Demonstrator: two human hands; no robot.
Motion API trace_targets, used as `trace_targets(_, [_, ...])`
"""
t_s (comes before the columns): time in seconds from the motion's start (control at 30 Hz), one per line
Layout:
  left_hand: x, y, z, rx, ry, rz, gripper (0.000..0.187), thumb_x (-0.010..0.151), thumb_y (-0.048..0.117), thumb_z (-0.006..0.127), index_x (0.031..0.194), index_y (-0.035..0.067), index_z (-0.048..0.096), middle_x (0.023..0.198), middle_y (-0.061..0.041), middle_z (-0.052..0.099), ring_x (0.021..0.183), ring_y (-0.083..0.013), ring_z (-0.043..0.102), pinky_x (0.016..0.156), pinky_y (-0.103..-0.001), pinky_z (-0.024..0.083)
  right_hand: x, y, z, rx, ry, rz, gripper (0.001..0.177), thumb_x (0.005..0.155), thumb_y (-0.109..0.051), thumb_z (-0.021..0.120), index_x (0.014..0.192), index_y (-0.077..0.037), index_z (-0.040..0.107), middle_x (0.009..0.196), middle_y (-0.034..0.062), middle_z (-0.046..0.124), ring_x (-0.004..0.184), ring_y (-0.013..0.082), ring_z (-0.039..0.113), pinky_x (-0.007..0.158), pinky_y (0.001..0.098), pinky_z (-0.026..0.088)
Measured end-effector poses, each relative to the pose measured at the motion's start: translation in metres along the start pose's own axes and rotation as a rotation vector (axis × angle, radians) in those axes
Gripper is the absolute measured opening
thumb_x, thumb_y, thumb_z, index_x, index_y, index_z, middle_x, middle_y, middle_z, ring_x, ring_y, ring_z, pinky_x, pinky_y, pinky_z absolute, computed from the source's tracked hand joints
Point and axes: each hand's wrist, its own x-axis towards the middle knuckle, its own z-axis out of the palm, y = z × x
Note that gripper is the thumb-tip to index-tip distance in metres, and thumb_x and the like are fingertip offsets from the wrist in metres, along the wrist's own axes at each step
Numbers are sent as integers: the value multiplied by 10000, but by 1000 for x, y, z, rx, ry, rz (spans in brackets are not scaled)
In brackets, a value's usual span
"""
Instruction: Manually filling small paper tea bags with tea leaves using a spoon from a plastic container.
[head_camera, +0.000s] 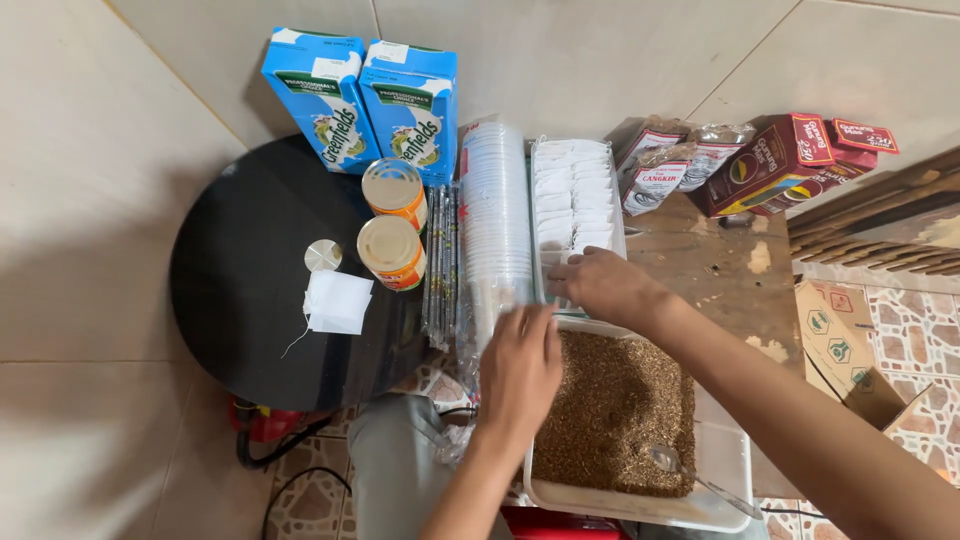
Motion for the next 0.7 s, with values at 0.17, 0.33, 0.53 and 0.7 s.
trace_targets(0.17, [62,-8,16,330,-44,76,424,740,1,842,1145,48,726,1230,-213,637,1161,-366,621,832,-420,595,5,5,40,-20,-40,181,55,828,-50,745,843,-91,778,774,74,741,744,271,739,713,442,602])
trace_targets(0.33, [94,-12,36,571,-196,32,754,576,-68,897,1278,30,643,1546,-262,308,1366,-423,343,1024,-483,365,2,5,44,48,-100,251,126,860,-49,687,885,-113,792,820,77,760,753,283,754,683,449,625])
trace_targets(0.53, [123,-7,46,737,-260,-52,1160,527,-50,944,1541,123,408,1646,-209,201,1456,-373,252,1114,-497,243,13,2,89,24,-66,279,118,816,-74,706,898,-85,790,773,102,736,715,313,746,627,474,613])
trace_targets(0.7, [131,-23,66,776,-267,-50,1280,487,-46,953,1578,130,306,1638,-222,162,1438,-385,220,1098,-524,202,11,5,80,36,-80,256,116,812,-46,683,873,-83,774,769,129,744,720,329,756,616,470,623])
